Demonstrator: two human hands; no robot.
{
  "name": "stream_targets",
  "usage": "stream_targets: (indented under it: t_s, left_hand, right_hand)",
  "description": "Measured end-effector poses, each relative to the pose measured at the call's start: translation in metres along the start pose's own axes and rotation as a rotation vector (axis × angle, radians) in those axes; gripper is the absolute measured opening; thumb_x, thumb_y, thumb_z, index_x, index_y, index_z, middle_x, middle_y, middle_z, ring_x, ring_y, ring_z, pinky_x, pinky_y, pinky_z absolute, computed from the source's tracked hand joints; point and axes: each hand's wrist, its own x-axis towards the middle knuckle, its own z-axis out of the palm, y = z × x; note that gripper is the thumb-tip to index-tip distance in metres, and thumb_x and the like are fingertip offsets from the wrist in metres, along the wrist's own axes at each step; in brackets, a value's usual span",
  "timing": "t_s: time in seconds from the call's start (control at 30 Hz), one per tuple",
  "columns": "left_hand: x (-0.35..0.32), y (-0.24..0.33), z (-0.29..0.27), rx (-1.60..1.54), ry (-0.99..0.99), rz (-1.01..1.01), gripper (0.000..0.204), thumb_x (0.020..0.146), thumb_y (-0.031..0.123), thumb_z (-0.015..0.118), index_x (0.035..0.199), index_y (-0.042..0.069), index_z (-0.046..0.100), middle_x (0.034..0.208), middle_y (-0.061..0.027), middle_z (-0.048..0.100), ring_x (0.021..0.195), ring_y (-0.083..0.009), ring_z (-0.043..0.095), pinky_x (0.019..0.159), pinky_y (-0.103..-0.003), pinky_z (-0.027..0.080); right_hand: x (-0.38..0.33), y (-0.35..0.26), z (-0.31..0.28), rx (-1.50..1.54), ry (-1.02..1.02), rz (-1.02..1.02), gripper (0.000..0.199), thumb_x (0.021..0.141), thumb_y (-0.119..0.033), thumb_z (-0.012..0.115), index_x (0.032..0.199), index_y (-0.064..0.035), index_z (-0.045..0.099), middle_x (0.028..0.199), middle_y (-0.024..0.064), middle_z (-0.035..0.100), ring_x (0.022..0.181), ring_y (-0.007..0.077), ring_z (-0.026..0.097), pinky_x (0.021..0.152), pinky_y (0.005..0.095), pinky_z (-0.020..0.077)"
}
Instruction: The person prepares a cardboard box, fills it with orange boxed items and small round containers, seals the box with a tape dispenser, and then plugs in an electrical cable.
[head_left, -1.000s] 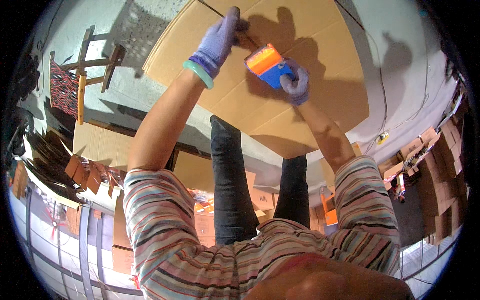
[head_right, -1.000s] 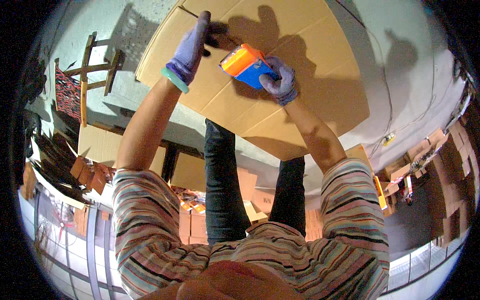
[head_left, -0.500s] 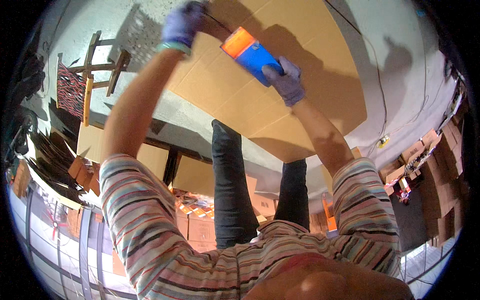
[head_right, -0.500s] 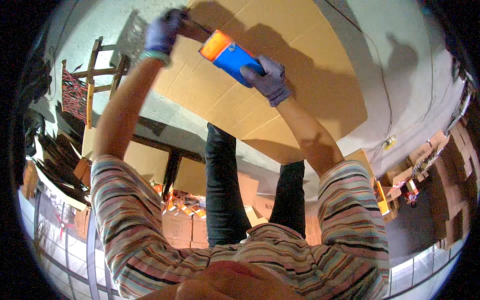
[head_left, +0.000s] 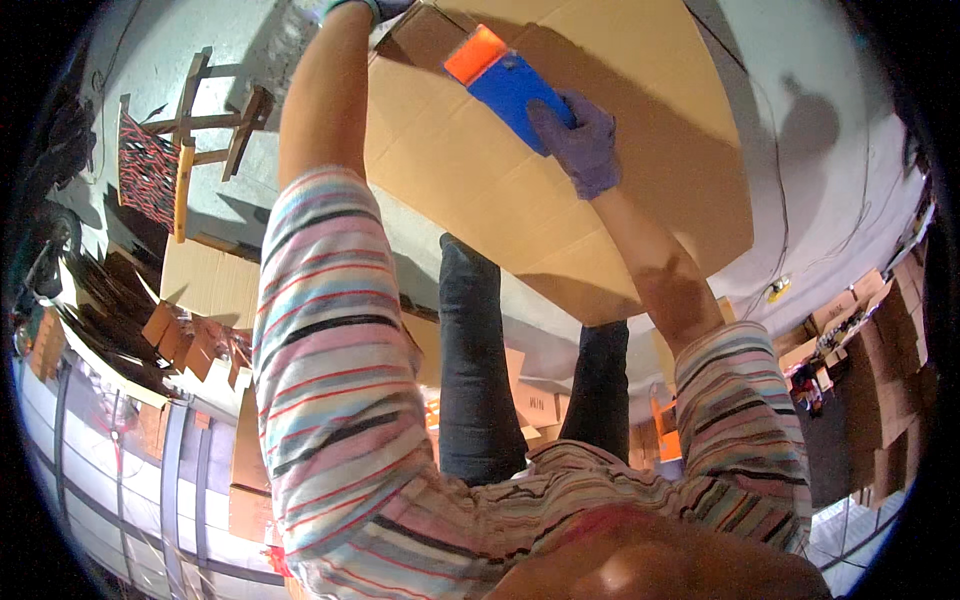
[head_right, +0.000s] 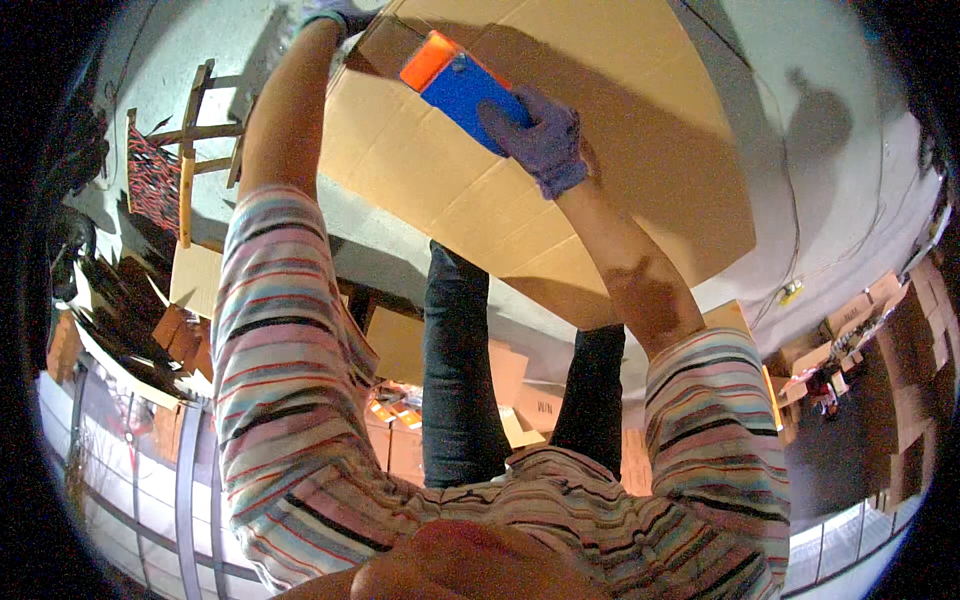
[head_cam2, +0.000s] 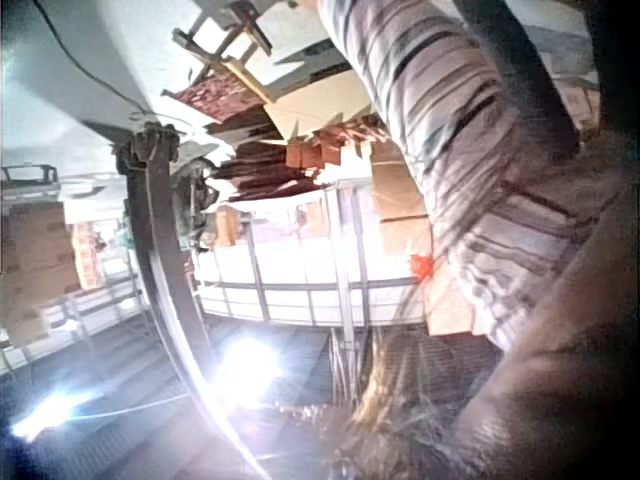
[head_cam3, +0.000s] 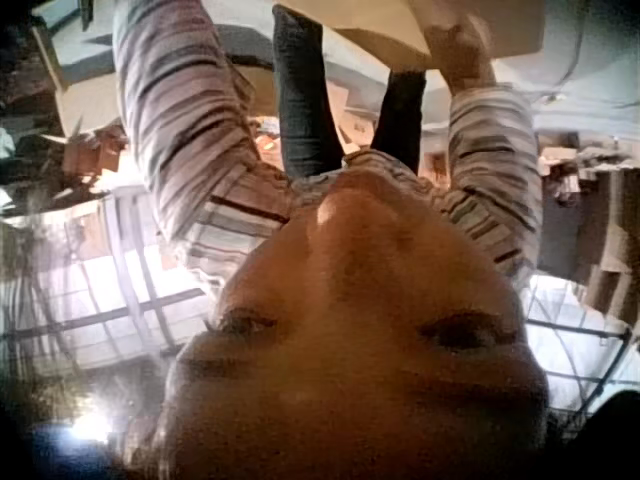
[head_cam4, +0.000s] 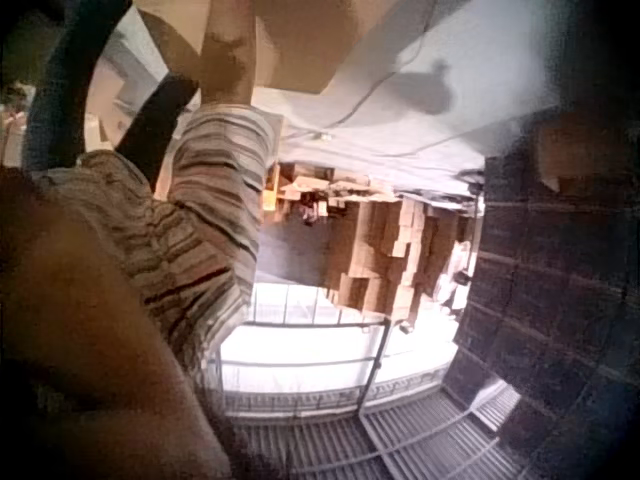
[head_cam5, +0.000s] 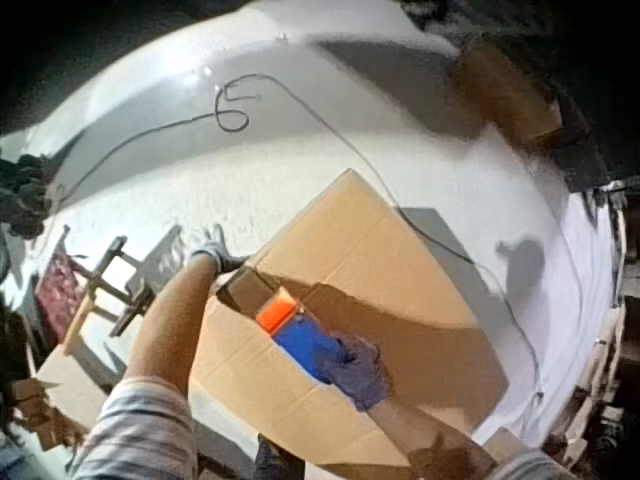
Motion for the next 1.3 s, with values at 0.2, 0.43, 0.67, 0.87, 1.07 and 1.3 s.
stream_targets:
  t_s: [0.2, 0.43, 0.67, 0.87, 1.07, 1.3]
  left_hand:
    - [0.009, -0.002, -0.006, -0.275, 0.234, 0.130, 0.077, 0.077, 0.067, 0.043, 0.129, 0.011, 0.043, 0.137, -0.0207, 0.038, 0.128, -0.0345, 0.034, 0.102, -0.049, 0.030]
    - [-0.010, 0.015, -0.006, 0.124, 0.087, 0.411, 0.107, 0.056, 0.068, 0.068, 0.138, 0.019, 0.021, 0.143, -0.0251, 0.021, 0.130, -0.0468, 0.022, 0.102, -0.058, 0.026]
    - [-0.074, 0.116, 0.015, -0.247, 0.773, 0.460, 0.072, 0.078, 0.063, 0.051, 0.135, 0.022, 0.036, 0.140, -0.0162, 0.033, 0.133, -0.0323, 0.025, 0.101, -0.066, 0.010]
    - [-0.241, 0.365, -0.009, -0.047, 0.381, 1.225, 0.061, 0.084, 0.044, 0.049, 0.134, 0.011, 0.038, 0.147, -0.0132, 0.023, 0.137, -0.0346, 0.014, 0.104, -0.067, 0.006]
    - [-0.301, 0.493, 0.017, 0.288, -0.216, 1.280, 0.057, 0.090, 0.052, 0.035, 0.126, 0.009, 0.048, 0.132, -0.0109, 0.047, 0.125, -0.0317, 0.040, 0.102, -0.056, 0.027]
    - [-0.264, 0.501, 0.059, 0.217, -0.146, 1.292, 0.046, 0.089, 0.050, 0.046, 0.125, 0.024, 0.053, 0.127, -0.0050, 0.054, 0.115, -0.0244, 0.052, 0.099, -0.034, 0.038]
  right_hand:
    - [0.006, 0.000, 0.002, -0.077, -0.077, -0.162, 0.038, 0.075, -0.046, 0.069, 0.077, -0.0088, 0.065, 0.065, 0.0099, 0.062, 0.057, 0.0212, 0.062, 0.055, 0.0333, 0.0491]
    - [-0.006, 0.008, -0.019, 0.031, -0.226, -0.037, 0.044, 0.075, -0.049, 0.067, 0.080, -0.0051, 0.064, 0.069, 0.0111, 0.061, 0.063, 0.0210, 0.060, 0.060, 0.0338, 0.0474]
    - [-0.200, 0.142, -0.190, -0.310, -0.251, -0.037, 0.051, 0.073, -0.053, 0.065, 0.097, -0.0088, 0.064, 0.088, 0.0158, 0.063, 0.085, 0.0336, 0.061, 0.074, 0.0410, 0.0472]
    - [-0.362, 0.268, -0.358, -0.478, -0.419, 0.275, 0.052, 0.069, -0.048, 0.070, 0.100, -0.0071, 0.065, 0.102, 0.0186, 0.062, 0.106, 0.0362, 0.054, 0.092, 0.0419, 0.0428]
    - [-0.409, 0.318, -0.376, -0.336, -0.247, 0.146, 0.045, 0.067, -0.044, 0.073, 0.089, -0.0067, 0.064, 0.090, 0.0193, 0.063, 0.103, 0.0372, 0.056, 0.092, 0.0412, 0.0433]
    - [-0.415, 0.332, -0.340, -0.164, -0.041, -0.024, 0.040, 0.068, -0.043, 0.073, 0.076, -0.0064, 0.059, 0.074, 0.0173, 0.061, 0.080, 0.0382, 0.061, 0.084, 0.0418, 0.0481]
